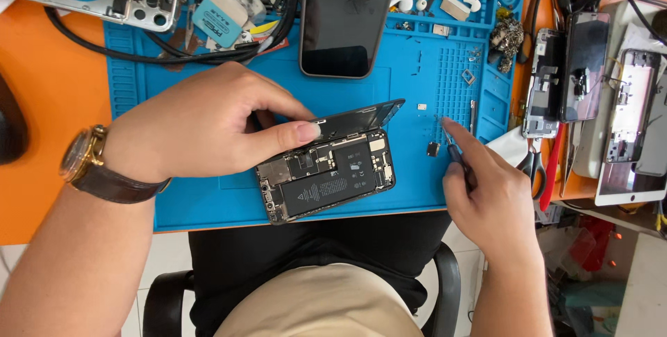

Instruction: The person disassembles a smartphone on a blue work mat. They use a screwdriver to remove screws from the phone's internal frame and then use tweezers to lift and remove a small metal bracket.

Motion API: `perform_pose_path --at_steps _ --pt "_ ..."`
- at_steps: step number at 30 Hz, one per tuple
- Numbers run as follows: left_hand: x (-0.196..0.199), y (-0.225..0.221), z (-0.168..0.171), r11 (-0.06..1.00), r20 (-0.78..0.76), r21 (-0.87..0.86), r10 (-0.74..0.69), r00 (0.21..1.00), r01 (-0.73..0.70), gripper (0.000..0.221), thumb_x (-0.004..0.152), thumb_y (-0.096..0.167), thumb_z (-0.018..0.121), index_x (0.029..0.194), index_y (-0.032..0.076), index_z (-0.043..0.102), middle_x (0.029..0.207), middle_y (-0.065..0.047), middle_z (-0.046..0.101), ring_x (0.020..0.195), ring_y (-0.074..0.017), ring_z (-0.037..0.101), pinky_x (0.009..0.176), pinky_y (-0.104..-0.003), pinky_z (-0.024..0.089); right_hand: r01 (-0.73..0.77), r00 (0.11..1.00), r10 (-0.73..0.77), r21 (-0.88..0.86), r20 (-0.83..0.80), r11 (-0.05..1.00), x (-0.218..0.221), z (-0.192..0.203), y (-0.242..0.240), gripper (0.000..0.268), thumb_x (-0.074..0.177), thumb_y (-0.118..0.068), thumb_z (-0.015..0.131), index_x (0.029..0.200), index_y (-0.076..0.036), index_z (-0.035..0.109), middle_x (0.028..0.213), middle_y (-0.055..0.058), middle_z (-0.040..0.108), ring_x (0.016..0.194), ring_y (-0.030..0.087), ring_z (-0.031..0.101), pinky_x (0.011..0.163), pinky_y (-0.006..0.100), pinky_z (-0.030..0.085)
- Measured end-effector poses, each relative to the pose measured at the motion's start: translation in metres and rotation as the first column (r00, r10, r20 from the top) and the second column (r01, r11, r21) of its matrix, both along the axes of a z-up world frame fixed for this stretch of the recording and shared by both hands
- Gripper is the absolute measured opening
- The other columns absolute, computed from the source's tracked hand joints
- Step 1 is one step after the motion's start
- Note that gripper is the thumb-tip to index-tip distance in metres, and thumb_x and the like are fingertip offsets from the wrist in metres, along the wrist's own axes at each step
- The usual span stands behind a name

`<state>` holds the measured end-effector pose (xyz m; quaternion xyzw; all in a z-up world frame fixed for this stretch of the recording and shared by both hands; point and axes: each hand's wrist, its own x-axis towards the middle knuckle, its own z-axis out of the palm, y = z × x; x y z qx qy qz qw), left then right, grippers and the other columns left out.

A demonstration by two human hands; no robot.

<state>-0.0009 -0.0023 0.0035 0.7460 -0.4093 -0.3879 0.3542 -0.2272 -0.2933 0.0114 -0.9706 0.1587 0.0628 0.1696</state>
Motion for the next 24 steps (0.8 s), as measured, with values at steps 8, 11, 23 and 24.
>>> perform_pose_path --at_steps 8,11,23,24 --pt "0.0001 0.0003 0.0002 1.000 0.011 0.006 -0.005 1.000 0.004 0.041 0.099 0.049 0.058 0.119 0.029 0.088 0.115 0.012 0.089 0.099 -0.0117 0.083 0.070 -0.033 0.065 -0.160 0.986 0.158 -0.045 -0.043 0.986 0.0015 0.0012 -0.0018 0.063 0.103 -0.007 0.044 0.164 -0.012 0.057 0.078 0.007 0.053 0.064 0.024 0.048 0.055 0.044 0.040" --pt "0.0003 0.0000 0.0003 0.999 0.004 0.043 -0.008 1.000 0.008 0.043 0.098 0.051 0.058 0.122 0.029 0.086 0.117 0.010 0.089 0.103 -0.0127 0.082 0.069 -0.034 0.067 -0.073 0.994 0.072 -0.008 -0.078 0.997 0.0016 0.0057 -0.0002 0.065 0.103 -0.011 0.045 0.167 -0.015 0.054 0.091 0.011 0.068 0.064 0.029 0.055 0.056 0.047 0.043" --pt "-0.0007 -0.0007 0.0071 0.998 -0.015 0.070 0.001 1.000 0.000 0.042 0.098 0.052 0.056 0.120 0.033 0.087 0.110 0.013 0.090 0.090 -0.0097 0.083 0.060 -0.033 0.063 0.008 0.988 -0.006 0.009 -0.153 1.000 0.0031 0.0087 -0.0011 0.066 0.103 -0.014 0.043 0.168 -0.016 0.051 0.085 0.017 0.067 0.067 0.036 0.059 0.062 0.052 0.044" --pt "-0.0008 -0.0003 0.0062 0.998 -0.016 0.069 0.004 1.000 -0.003 0.042 0.098 0.052 0.056 0.120 0.033 0.087 0.110 0.013 0.090 0.090 -0.0097 0.083 0.060 -0.033 0.063 0.005 0.988 -0.004 0.009 -0.154 1.000 0.0037 0.0082 -0.0023 0.066 0.103 -0.014 0.043 0.168 -0.016 0.051 0.085 0.017 0.067 0.067 0.036 0.059 0.062 0.052 0.044"
